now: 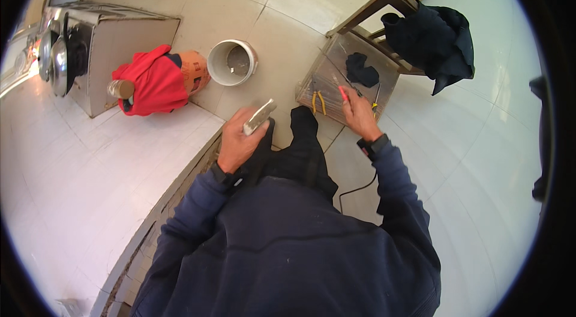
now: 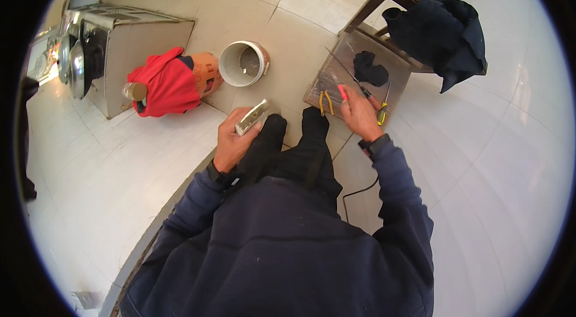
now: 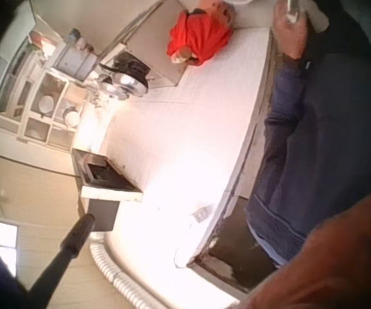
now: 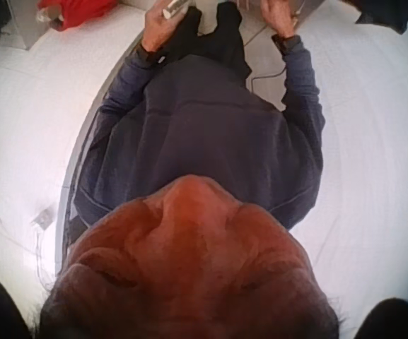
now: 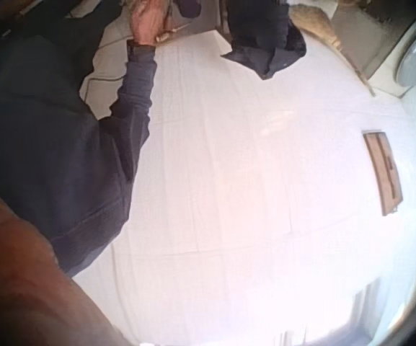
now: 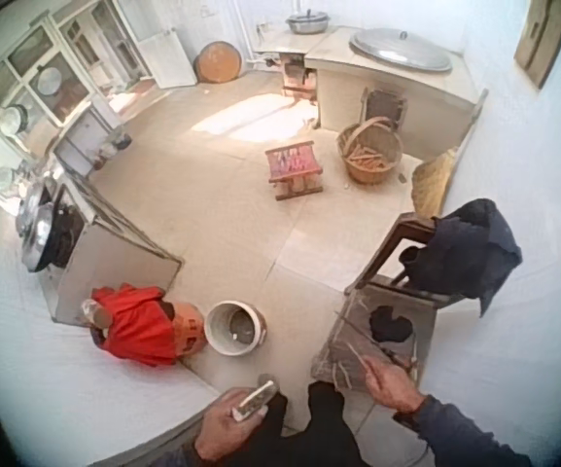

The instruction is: The person connects wires to a wall-mounted electrical outlet using a screwdriver, then secures the outlet cover plate. The person handles the outlet, wires, and screwdriver throughout the task.

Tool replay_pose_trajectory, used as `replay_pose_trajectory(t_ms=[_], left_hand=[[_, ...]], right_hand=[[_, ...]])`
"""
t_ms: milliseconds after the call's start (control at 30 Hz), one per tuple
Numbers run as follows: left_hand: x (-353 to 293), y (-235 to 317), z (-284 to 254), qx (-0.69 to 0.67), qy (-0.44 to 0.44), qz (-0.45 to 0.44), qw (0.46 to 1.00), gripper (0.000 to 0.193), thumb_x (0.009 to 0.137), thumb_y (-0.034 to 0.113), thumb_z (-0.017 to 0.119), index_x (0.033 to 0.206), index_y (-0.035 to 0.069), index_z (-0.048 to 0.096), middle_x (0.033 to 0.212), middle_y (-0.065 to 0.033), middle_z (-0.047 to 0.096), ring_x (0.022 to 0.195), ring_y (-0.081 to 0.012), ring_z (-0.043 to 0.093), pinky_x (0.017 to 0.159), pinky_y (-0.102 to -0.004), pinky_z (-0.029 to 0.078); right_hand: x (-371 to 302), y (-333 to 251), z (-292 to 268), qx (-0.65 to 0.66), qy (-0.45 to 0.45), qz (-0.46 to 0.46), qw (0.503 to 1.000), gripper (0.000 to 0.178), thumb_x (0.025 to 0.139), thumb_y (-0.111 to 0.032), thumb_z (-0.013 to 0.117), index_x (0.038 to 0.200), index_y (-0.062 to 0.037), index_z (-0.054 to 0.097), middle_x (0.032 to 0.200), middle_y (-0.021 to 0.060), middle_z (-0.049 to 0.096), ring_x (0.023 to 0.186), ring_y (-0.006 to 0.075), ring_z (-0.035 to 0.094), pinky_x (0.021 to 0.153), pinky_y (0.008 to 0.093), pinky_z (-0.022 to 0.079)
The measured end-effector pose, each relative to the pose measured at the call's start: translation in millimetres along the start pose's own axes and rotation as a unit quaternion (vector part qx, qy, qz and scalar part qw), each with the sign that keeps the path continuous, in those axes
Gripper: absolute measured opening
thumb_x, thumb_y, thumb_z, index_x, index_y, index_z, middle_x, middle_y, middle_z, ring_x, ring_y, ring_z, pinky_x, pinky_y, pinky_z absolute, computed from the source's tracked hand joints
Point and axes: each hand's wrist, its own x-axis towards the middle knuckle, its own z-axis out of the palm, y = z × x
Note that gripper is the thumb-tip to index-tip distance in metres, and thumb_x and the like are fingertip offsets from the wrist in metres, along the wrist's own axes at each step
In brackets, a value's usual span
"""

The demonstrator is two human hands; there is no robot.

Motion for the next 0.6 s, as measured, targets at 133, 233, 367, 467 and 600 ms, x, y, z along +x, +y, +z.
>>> replay_pose_trajectory(t_ms=[133,233,367,467,600], left_hand=[[-6,22,-23,0.008,0.026,0.109,0.994,0.028,0.085,0.006,0.077,0.112,0.000,0.072,0.106,-0.0159,0.072,0.096,-0.0323,0.069,0.085,-0.0377,0.054],[-20,30,-47,-0.002,0.040,0.139,0.990,0.028,0.083,0.004,0.077,0.110,0.001,0.072,0.107,-0.0162,0.073,0.096,-0.0338,0.069,0.084,-0.0396,0.055],[-41,29,-79,0.031,0.056,0.194,0.979,0.026,0.082,0.004,0.078,0.108,0.002,0.073,0.105,-0.0153,0.072,0.093,-0.0342,0.069,0.082,-0.0389,0.055],[-51,26,-95,0.036,0.063,0.215,0.974,0.027,0.082,0.005,0.079,0.107,0.002,0.073,0.103,-0.0142,0.072,0.091,-0.0337,0.069,0.080,-0.0384,0.055],[-58,22,-109,0.032,0.064,0.234,0.969,0.027,0.081,0.006,0.080,0.107,0.003,0.073,0.102,-0.0131,0.072,0.090,-0.0330,0.069,0.078,-0.0385,0.055]], right_hand=[[-42,-131,-13,0.224,-0.071,0.016,0.972,0.032,0.100,-0.015,0.054,0.129,-0.0028,0.059,0.083,0.0192,0.066,0.074,0.0399,0.064,0.067,0.0432,0.050],[-64,-200,-14,0.209,-0.092,-0.006,0.974,0.028,0.102,-0.015,0.056,0.126,-0.0016,0.061,0.084,0.0176,0.066,0.076,0.0385,0.064,0.068,0.0413,0.050],[-86,-261,3,0.154,-0.067,-0.073,0.983,0.025,0.102,-0.011,0.059,0.125,-0.0011,0.062,0.092,0.0175,0.066,0.079,0.0382,0.064,0.069,0.0428,0.051],[-101,-292,23,0.122,-0.008,-0.135,0.983,0.031,0.099,-0.006,0.062,0.130,-0.0029,0.061,0.094,0.0163,0.065,0.078,0.0374,0.064,0.068,0.0441,0.051],[-116,-321,46,0.070,0.024,-0.163,0.984,0.049,0.096,-0.001,0.063,0.144,-0.0095,0.057,0.089,0.0143,0.061,0.074,0.0349,0.063,0.065,0.0436,0.051]])
